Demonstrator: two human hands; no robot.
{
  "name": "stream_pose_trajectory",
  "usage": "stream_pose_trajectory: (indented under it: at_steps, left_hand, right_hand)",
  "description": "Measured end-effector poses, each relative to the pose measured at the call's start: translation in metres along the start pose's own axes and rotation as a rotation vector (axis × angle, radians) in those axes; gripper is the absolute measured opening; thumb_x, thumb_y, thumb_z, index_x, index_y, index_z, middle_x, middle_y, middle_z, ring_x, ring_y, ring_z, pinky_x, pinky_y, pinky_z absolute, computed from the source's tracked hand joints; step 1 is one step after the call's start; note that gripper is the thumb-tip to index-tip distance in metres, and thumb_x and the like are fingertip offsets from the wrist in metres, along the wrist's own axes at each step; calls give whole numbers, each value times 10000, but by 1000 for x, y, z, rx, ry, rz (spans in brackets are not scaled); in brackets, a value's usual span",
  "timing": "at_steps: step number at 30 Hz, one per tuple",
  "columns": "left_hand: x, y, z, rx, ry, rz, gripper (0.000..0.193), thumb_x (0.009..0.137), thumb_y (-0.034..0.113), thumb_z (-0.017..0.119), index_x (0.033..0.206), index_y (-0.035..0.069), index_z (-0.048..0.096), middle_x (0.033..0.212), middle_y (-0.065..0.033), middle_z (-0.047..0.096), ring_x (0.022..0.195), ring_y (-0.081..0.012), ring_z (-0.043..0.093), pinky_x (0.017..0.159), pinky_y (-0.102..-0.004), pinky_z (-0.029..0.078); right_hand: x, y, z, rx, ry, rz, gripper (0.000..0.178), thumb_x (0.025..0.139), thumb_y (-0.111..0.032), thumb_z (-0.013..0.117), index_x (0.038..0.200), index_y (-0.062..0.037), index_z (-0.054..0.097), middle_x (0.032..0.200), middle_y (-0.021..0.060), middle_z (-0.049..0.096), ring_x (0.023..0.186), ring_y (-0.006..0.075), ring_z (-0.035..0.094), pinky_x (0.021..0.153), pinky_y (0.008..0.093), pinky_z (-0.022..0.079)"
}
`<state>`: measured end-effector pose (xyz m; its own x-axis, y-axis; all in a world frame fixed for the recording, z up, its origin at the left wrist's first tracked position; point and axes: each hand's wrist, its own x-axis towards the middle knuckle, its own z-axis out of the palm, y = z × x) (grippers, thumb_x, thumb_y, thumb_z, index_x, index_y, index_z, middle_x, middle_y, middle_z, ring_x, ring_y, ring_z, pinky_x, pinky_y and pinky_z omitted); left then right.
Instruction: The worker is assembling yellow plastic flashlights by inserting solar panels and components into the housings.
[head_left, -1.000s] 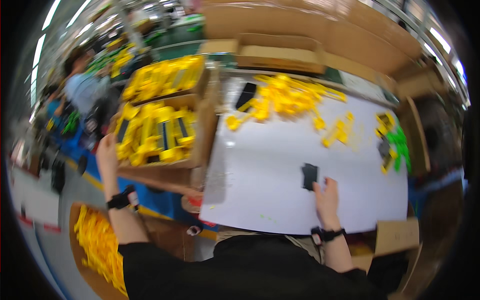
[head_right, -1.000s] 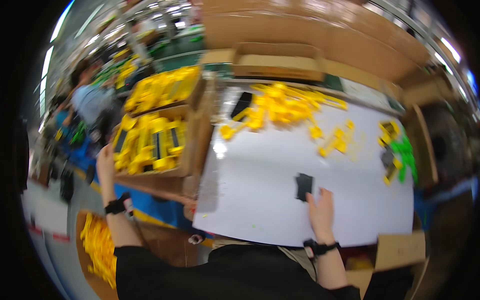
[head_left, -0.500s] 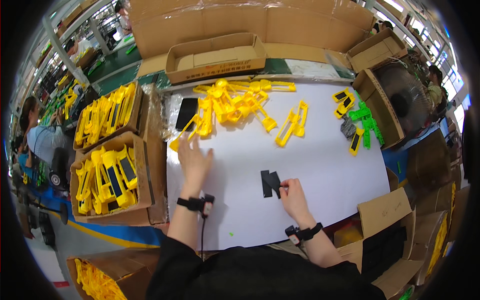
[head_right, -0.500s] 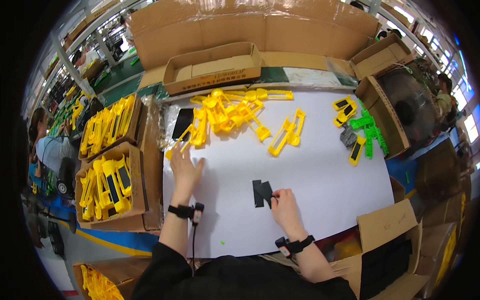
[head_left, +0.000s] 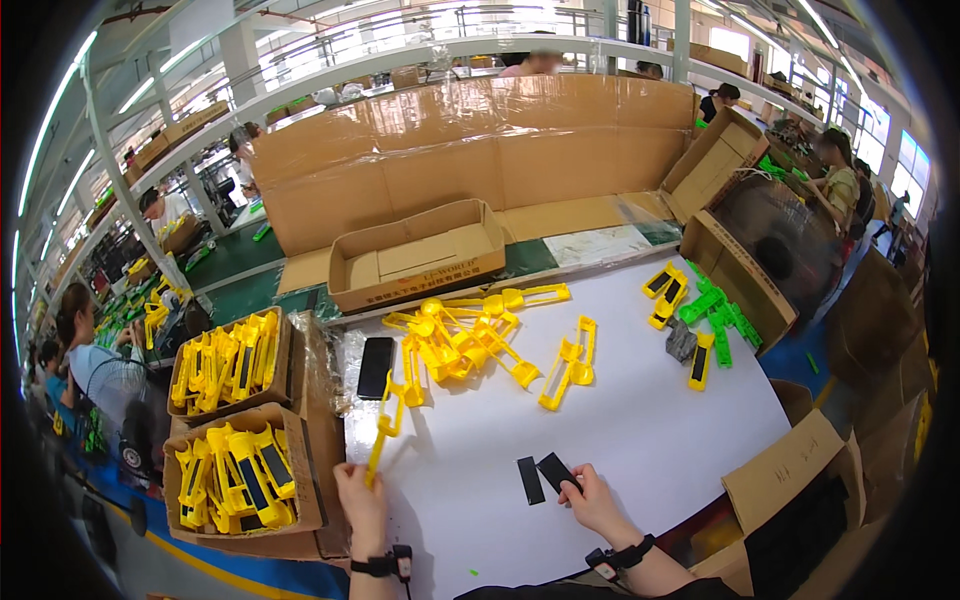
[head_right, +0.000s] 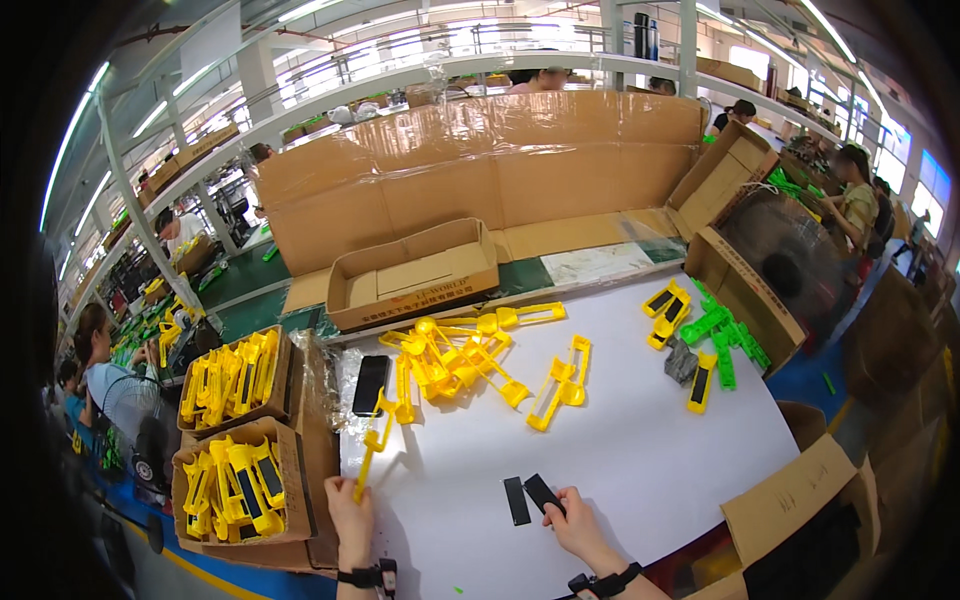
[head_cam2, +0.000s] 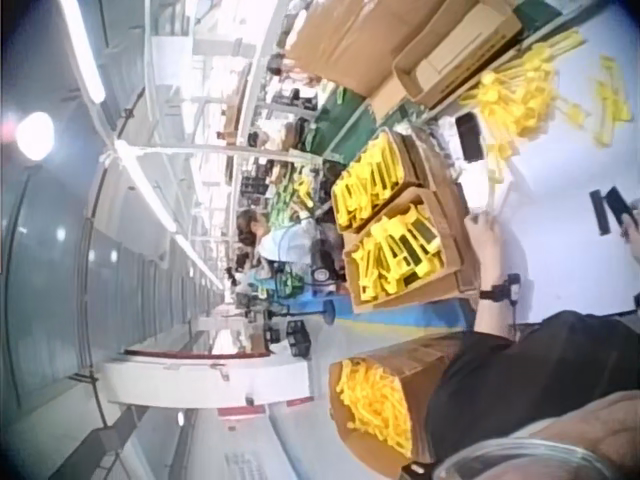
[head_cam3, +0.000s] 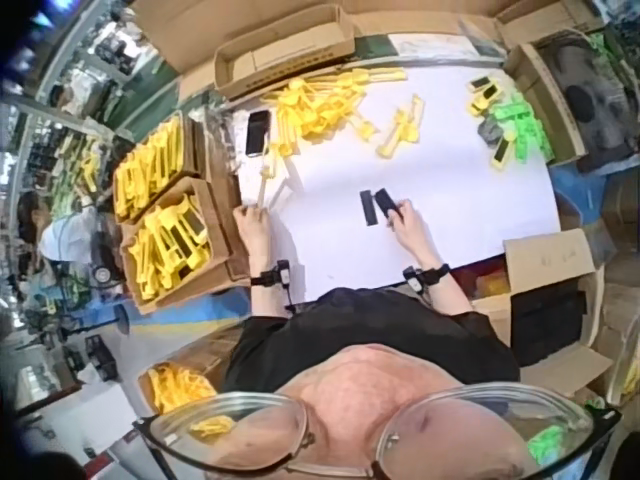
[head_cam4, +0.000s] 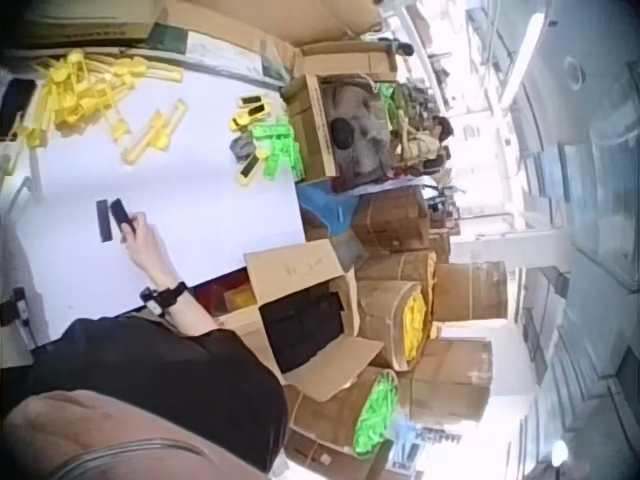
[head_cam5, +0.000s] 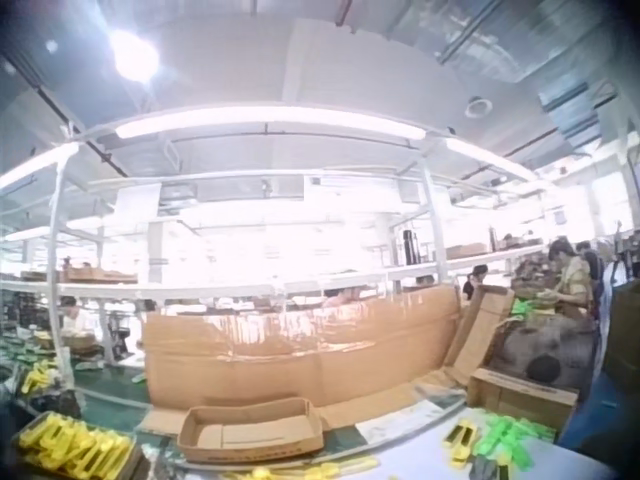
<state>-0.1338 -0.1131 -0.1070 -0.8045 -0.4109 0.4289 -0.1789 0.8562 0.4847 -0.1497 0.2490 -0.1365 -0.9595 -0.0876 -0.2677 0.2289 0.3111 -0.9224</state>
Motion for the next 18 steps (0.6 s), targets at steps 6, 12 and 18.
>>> stream_pose_trajectory:
  at_steps: [6, 12, 18]
  left_hand:
    - [-28, 38, 1, -45, -245, 315, 163, 711, 38, 698, 867, 82, 682, 962, -136, 560, 935, -320, 555, 798, -394, 470]
    - [-23, 82, 15, -123, -356, 610, 169, 712, 24, 663, 824, 143, 709, 1044, -108, 581, 1054, -286, 556, 931, -414, 426]
    - [-24, 128, 45, -382, -93, 383, 308, 732, -72, 601, 934, 130, 717, 1305, -182, 438, 1170, -333, 518, 993, -427, 421]
  right_hand:
    - [-2, -23, 34, 496, -174, 26, 254, 954, -143, 566, 1123, 24, 477, 813, 54, 652, 692, 128, 557, 676, 264, 469]
    - [-2, -10, 57, 168, -118, -227, 185, 937, -178, 607, 967, 4, 588, 1148, 85, 565, 992, 140, 558, 817, 298, 480]
    - [7, -20, 73, 510, -189, -49, 196, 942, -146, 606, 1064, 7, 608, 887, 3, 637, 799, 57, 580, 726, 218, 468]
